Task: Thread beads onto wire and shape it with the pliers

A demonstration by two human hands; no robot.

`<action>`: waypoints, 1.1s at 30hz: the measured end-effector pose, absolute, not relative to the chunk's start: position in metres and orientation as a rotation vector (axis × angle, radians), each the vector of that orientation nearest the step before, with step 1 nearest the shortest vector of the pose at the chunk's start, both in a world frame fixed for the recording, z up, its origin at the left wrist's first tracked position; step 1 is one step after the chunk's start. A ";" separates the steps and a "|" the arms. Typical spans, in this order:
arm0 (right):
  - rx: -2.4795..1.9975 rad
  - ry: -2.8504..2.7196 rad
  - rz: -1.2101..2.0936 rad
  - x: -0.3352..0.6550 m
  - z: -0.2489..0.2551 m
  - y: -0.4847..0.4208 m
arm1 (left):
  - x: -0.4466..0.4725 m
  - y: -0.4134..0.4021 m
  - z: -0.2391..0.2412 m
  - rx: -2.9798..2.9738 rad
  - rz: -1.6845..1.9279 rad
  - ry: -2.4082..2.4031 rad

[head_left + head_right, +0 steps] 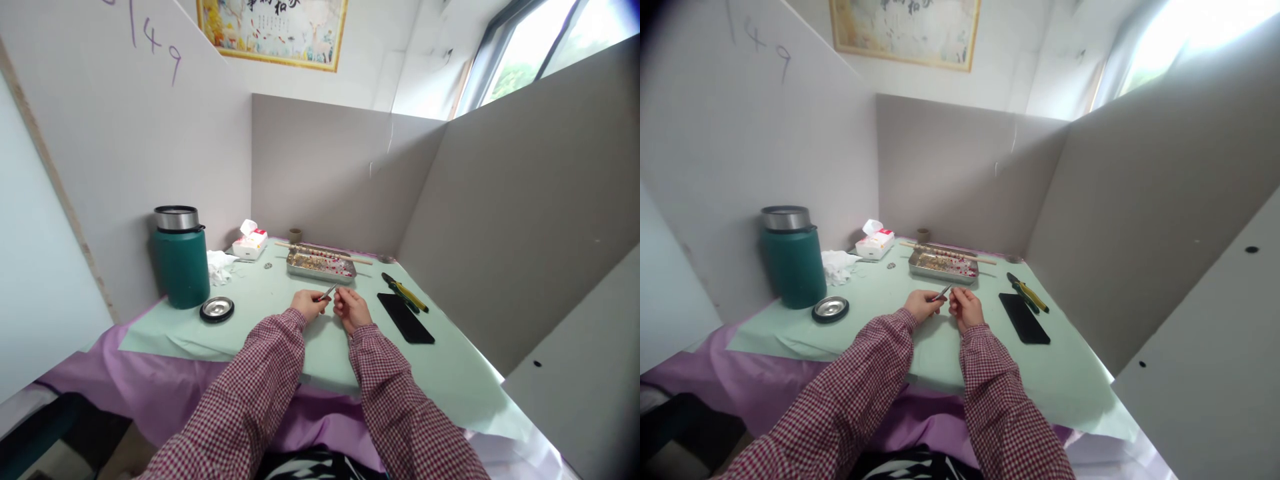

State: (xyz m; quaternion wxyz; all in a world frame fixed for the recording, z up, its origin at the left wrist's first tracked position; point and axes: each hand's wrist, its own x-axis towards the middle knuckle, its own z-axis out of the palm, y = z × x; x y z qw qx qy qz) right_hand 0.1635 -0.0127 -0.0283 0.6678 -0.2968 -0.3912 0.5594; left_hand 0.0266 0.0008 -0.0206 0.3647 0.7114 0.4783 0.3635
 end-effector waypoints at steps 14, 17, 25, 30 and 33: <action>-0.754 -0.816 1.185 0.165 -0.029 -0.010 | 0.022 0.001 -0.017 1.831 1.066 1.346; -0.769 -0.806 1.205 0.166 -0.029 -0.010 | 0.021 0.001 -0.017 1.805 1.066 1.353; -0.818 -0.805 1.181 0.166 -0.030 -0.009 | 0.022 0.002 -0.018 1.942 1.084 1.375; -0.835 -0.837 1.223 0.166 -0.030 -0.010 | 0.022 -0.001 -0.014 1.951 1.058 1.409; -0.820 -0.839 1.221 0.166 -0.029 -0.011 | 0.022 -0.001 -0.014 1.895 1.032 1.372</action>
